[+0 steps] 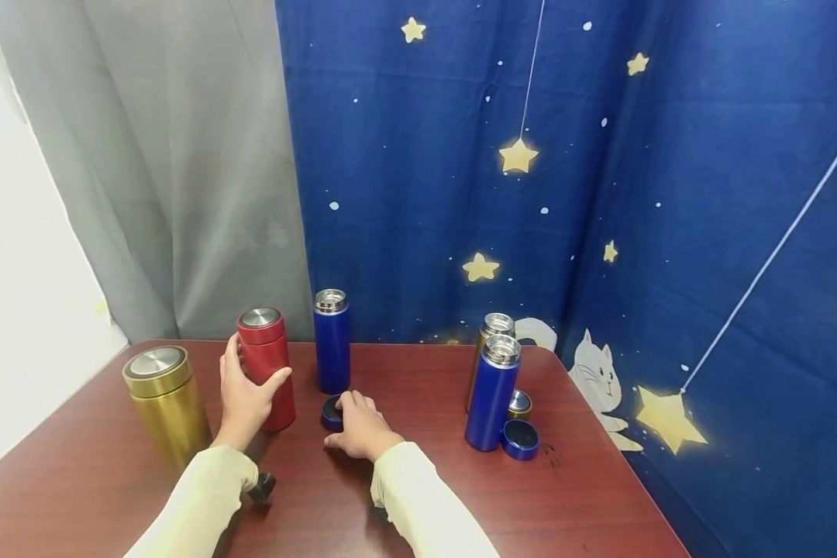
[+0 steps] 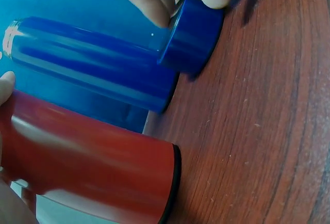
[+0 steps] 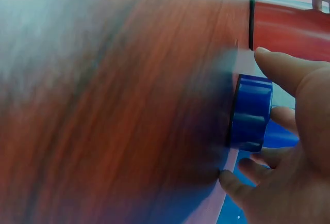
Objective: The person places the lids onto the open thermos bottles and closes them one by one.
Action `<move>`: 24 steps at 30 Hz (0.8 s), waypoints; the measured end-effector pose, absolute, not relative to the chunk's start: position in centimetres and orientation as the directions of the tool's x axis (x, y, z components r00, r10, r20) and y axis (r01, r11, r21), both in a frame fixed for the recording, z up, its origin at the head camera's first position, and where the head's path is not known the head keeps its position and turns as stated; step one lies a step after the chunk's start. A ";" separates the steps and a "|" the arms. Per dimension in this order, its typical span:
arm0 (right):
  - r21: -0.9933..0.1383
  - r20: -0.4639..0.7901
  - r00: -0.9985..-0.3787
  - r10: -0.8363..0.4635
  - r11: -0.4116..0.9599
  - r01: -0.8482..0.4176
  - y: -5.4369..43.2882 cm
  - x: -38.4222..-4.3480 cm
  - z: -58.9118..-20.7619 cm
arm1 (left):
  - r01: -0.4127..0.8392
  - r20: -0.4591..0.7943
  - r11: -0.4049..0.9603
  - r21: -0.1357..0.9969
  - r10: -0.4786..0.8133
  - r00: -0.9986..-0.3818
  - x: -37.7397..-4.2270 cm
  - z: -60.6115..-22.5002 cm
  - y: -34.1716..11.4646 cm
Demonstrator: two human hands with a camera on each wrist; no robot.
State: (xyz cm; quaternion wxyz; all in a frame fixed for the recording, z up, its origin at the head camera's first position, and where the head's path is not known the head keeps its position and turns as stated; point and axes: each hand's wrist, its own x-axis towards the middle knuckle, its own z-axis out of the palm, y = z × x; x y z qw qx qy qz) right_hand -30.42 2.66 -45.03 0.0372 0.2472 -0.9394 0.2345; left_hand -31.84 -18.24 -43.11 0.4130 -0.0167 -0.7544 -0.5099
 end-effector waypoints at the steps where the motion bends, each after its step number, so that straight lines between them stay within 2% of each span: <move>1: -0.419 0.184 -0.876 -0.445 0.771 -0.480 2.8 -30.4 -45.0 | 0.447 0.642 0.479 0.755 -0.399 -0.655 -31.8 -43.1 -18.3; 10: -0.411 0.119 -0.911 -0.395 0.815 -0.407 3.2 -30.2 -44.2 | 0.441 0.651 0.501 0.745 -0.400 -0.645 -31.9 -43.1 -18.4; 18: -0.397 0.122 -0.903 -0.411 0.814 -0.424 3.4 -29.8 -43.5 | 0.423 0.642 0.505 0.752 -0.415 -0.645 -32.3 -42.8 -18.6; 24: -0.332 0.137 -0.892 -0.431 0.828 -0.452 4.1 -29.7 -44.0 | 0.431 0.647 0.502 0.750 -0.420 -0.637 -32.1 -43.3 -18.4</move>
